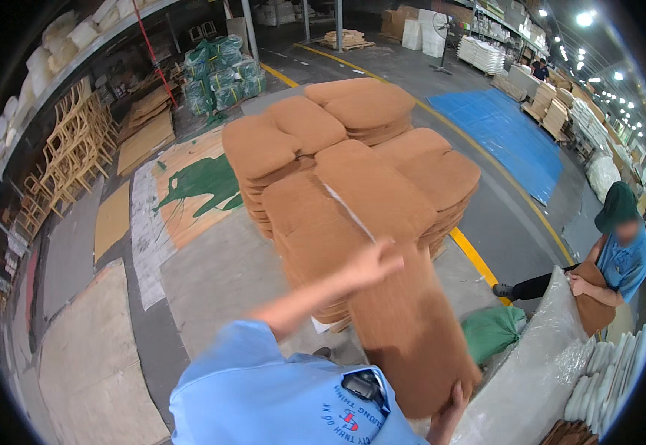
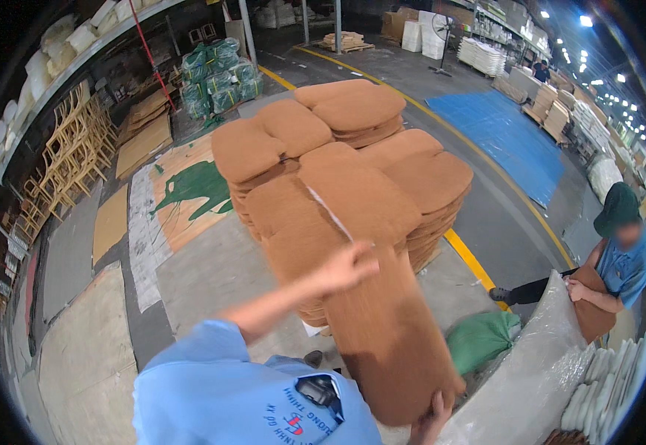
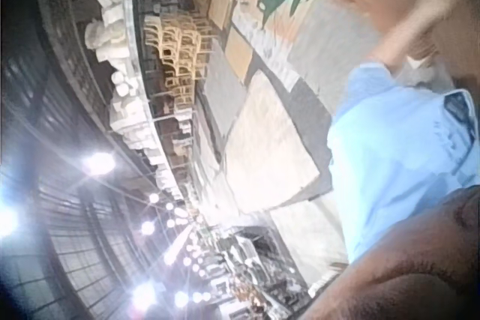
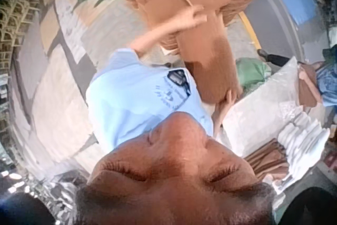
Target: The person inserts white foam inserts into brown fabric covers, aligns the edges, and secures them with a fastening mechanism. The person repeats this process for multiple cushion units, stacking the finished items on a nearby pallet.
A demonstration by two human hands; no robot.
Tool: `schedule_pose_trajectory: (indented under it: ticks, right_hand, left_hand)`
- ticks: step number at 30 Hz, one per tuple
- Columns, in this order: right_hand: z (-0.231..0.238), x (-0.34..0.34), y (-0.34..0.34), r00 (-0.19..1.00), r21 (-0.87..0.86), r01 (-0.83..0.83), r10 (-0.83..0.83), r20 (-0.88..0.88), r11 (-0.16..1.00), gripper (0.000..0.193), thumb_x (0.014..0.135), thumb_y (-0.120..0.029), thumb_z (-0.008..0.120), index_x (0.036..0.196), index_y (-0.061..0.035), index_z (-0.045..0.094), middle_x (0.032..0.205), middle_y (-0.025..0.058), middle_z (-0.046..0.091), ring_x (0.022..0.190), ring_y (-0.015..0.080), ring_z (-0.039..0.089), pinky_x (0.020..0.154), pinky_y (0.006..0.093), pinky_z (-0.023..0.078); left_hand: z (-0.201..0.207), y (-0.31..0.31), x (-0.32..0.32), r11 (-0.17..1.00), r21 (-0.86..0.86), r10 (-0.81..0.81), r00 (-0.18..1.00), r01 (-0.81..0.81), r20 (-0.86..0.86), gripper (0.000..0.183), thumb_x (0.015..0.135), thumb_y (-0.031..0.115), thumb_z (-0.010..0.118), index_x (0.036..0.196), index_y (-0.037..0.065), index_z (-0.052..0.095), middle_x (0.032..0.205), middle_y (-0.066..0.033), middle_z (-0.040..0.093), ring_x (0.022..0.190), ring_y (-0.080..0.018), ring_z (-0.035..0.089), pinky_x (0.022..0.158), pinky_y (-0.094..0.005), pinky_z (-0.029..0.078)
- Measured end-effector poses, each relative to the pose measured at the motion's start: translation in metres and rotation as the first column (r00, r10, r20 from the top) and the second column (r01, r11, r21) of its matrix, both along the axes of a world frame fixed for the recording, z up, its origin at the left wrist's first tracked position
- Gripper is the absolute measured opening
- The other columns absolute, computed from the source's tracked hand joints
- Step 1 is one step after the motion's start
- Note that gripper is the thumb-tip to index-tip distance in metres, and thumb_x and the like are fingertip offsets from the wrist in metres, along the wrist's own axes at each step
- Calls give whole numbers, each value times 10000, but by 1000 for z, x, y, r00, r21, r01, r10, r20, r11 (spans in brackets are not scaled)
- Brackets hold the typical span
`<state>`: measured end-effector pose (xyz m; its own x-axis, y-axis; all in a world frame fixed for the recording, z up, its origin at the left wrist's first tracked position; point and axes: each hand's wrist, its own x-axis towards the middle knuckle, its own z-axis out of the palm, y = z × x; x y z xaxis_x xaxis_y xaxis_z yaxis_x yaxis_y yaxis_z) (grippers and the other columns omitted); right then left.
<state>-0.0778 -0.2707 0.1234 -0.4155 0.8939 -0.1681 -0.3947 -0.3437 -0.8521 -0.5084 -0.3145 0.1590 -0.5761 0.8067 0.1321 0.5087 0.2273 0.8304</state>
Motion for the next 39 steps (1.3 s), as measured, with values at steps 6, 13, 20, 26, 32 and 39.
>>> schedule_pose_trajectory:
  ticks: [6,13,20,26,32,39]
  right_hand:
    - [105,-233,14,956,63,-202,211,-202,977,605,1041,-330,655,1525,-29,449,1450,125,605,1304,277,617,1080,449,522]
    - [52,-398,-4,932,54,-301,306,-195,952,530,1056,-247,656,1486,23,508,1457,130,609,1294,270,623,1082,438,523]
    - [-28,-415,-21,954,-68,-300,299,-23,952,498,1048,-240,675,1436,50,555,1439,138,623,1291,276,617,1063,429,531]
    - [-2,-399,0,900,-179,-314,353,257,932,673,1050,-313,669,1573,-13,371,1375,137,637,1184,260,659,935,411,577]
    - [21,-329,22,790,76,-348,248,561,934,724,1057,-389,654,1639,-169,284,1219,80,610,978,179,657,734,352,574]
    - [-61,-140,-11,683,-18,-167,129,719,986,479,1046,-308,656,1444,-65,544,1073,88,674,821,180,691,635,328,566]
  left_hand:
    - [265,-81,-178,834,525,386,859,-169,-338,430,1012,268,672,1377,45,628,1087,-124,745,978,-201,717,872,-356,571]
    - [233,-200,-163,724,663,226,974,-188,30,305,1077,166,606,1314,-16,667,1085,-88,745,973,-146,702,879,-312,562]
    - [230,-322,-111,679,712,6,969,176,-246,327,1104,234,510,1318,64,688,946,-158,741,783,-233,717,731,-425,595]
    - [343,-339,-69,476,327,-505,558,817,-659,353,1025,289,657,1359,232,559,1073,-169,739,898,-334,755,828,-463,609]
    - [361,-316,-46,438,245,-576,479,865,-663,369,1090,416,525,1454,469,539,1140,-57,716,835,-281,714,801,-469,584]
    - [360,-240,-43,213,299,-735,354,930,-578,298,1086,432,563,1382,417,596,1051,-35,736,778,-256,717,764,-431,596]
